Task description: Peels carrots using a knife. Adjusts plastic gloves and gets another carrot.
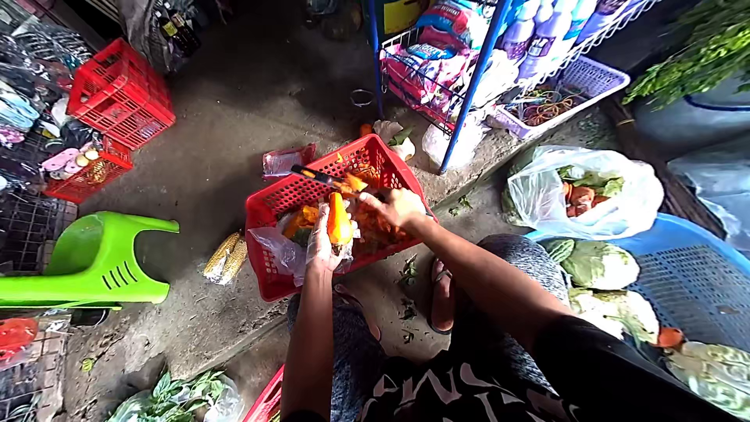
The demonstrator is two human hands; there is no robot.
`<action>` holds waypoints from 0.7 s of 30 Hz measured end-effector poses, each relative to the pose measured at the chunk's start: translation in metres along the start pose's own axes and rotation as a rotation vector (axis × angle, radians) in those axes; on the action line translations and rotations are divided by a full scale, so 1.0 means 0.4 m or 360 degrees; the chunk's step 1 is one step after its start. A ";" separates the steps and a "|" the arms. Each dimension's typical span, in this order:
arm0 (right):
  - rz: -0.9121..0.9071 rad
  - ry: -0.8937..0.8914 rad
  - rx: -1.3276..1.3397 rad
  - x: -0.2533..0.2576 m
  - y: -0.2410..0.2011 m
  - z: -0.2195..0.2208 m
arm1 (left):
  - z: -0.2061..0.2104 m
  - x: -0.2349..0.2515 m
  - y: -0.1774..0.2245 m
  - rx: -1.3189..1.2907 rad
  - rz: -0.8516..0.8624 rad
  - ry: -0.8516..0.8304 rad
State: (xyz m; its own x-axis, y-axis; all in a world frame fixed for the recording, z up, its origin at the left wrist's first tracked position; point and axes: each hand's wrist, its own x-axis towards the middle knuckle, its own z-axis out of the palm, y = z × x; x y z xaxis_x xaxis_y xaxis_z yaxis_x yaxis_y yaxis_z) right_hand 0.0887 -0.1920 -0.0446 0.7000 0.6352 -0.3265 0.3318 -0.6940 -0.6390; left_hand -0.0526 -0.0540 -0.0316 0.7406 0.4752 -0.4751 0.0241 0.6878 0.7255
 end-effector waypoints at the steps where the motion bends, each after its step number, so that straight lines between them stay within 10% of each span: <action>1: 0.0058 0.0026 0.0059 0.005 -0.002 -0.005 | 0.005 0.001 0.004 -0.0040 0.0033 0.0010; 21: -0.0531 0.0010 0.0266 -0.071 -0.021 0.023 | -0.043 0.001 0.040 -0.0354 0.0449 -0.0100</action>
State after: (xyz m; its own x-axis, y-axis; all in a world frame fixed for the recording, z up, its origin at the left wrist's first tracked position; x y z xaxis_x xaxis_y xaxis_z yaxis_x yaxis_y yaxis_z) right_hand 0.0602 -0.2010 -0.0365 0.5750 0.8145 -0.0771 0.4346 -0.3839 -0.8147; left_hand -0.0634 -0.0332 -0.0287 0.7374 0.6332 -0.2352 -0.3286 0.6404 0.6942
